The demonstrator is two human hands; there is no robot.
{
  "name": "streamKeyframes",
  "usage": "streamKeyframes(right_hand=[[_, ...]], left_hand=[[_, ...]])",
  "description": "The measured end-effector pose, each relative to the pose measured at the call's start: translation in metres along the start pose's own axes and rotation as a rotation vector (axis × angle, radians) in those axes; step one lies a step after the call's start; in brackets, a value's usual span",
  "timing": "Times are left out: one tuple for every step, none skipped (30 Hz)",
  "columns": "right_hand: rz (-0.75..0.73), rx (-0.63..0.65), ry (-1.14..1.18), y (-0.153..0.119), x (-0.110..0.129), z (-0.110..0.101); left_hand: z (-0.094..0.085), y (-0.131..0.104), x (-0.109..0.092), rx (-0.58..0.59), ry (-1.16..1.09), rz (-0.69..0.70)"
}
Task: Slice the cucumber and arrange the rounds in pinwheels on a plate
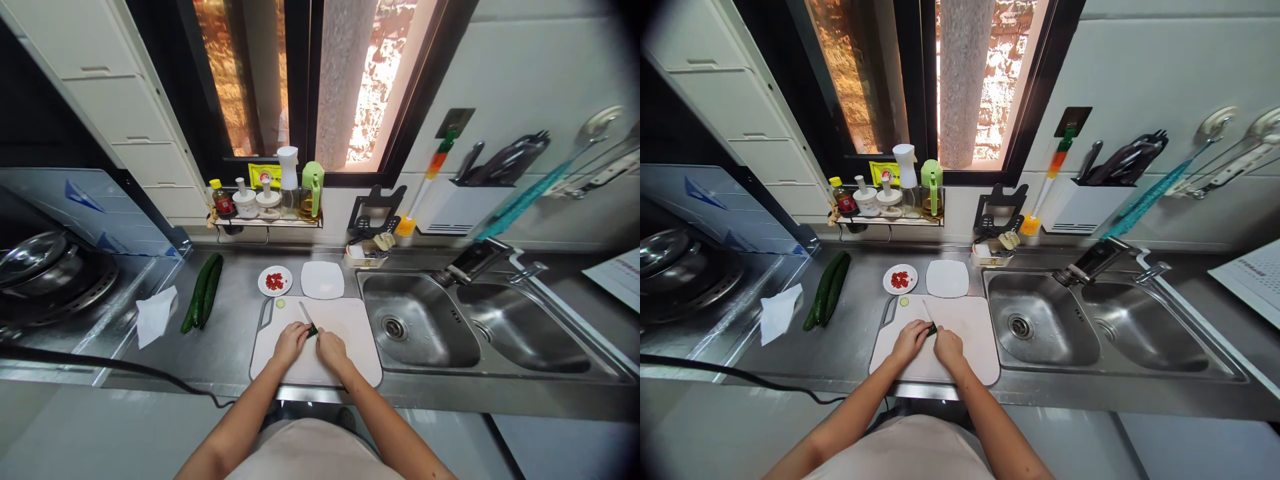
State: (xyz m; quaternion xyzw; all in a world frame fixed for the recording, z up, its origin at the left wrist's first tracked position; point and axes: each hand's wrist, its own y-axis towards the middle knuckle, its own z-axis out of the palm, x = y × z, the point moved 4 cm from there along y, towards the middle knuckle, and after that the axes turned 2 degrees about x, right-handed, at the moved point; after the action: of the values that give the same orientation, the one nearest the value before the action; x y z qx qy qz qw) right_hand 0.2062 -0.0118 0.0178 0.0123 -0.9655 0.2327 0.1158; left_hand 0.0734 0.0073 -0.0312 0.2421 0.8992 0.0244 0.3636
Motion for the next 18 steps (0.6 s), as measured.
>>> streamKeyframes(right_hand=[[0.003,0.003,-0.003,-0.001,-0.001,0.0],[0.004,0.006,-0.006,-0.003,-0.002,0.001],[0.004,0.008,-0.009,-0.005,-0.003,0.002],[0.003,0.008,-0.011,-0.007,-0.004,0.003],[0.0,0.007,-0.012,-0.01,-0.006,0.004],[-0.002,0.004,-0.014,-0.013,-0.007,0.005],[-0.002,0.002,-0.017,-0.015,-0.009,0.007],[0.002,0.003,-0.022,-0.018,-0.011,0.009],[0.006,0.006,-0.028,-0.021,-0.013,0.01],[0.009,0.011,-0.034,-0.023,-0.015,0.012],[0.013,0.017,-0.038,-0.026,-0.017,0.013],[0.019,0.022,-0.041,-0.028,-0.018,0.015],[0.024,0.028,-0.041,-0.031,-0.02,0.016],[0.029,0.034,-0.039,-0.033,-0.021,0.017],[0.034,0.039,-0.038,-0.036,-0.022,0.018],[0.039,0.044,-0.037,-0.038,-0.024,0.019],[0.043,0.046,-0.036,-0.04,-0.024,0.02],[0.044,0.048,-0.036,-0.042,-0.025,0.02]], left_hand=[[0.0,0.0,0.0,0.001,0.0,0.0],[0.0,0.0,0.0,0.0,0.0,-0.001],[-0.001,0.0,0.0,-0.003,0.0,-0.003],[-0.001,0.0,0.0,-0.005,0.0,-0.005],[-0.001,0.0,0.0,-0.006,-0.001,-0.005],[-0.001,0.0,0.0,-0.006,-0.002,-0.005],[-0.001,0.0,0.0,-0.005,-0.003,-0.004],[-0.001,0.0,0.0,-0.002,-0.004,-0.003],[-0.001,0.0,-0.001,0.0,-0.005,-0.001],[-0.001,0.0,-0.001,0.0,-0.004,-0.001],[-0.001,0.0,-0.001,-0.002,-0.004,0.0],[-0.001,0.0,-0.001,-0.005,-0.003,0.001],[-0.001,0.0,-0.001,-0.01,-0.002,0.004],[-0.001,0.0,-0.001,-0.015,-0.001,0.006],[-0.002,0.0,-0.001,-0.019,0.0,0.007],[-0.002,0.0,-0.002,-0.022,0.0,0.009],[-0.002,0.0,-0.001,-0.023,0.0,0.01],[-0.002,0.0,-0.001,-0.024,0.0,0.01]])
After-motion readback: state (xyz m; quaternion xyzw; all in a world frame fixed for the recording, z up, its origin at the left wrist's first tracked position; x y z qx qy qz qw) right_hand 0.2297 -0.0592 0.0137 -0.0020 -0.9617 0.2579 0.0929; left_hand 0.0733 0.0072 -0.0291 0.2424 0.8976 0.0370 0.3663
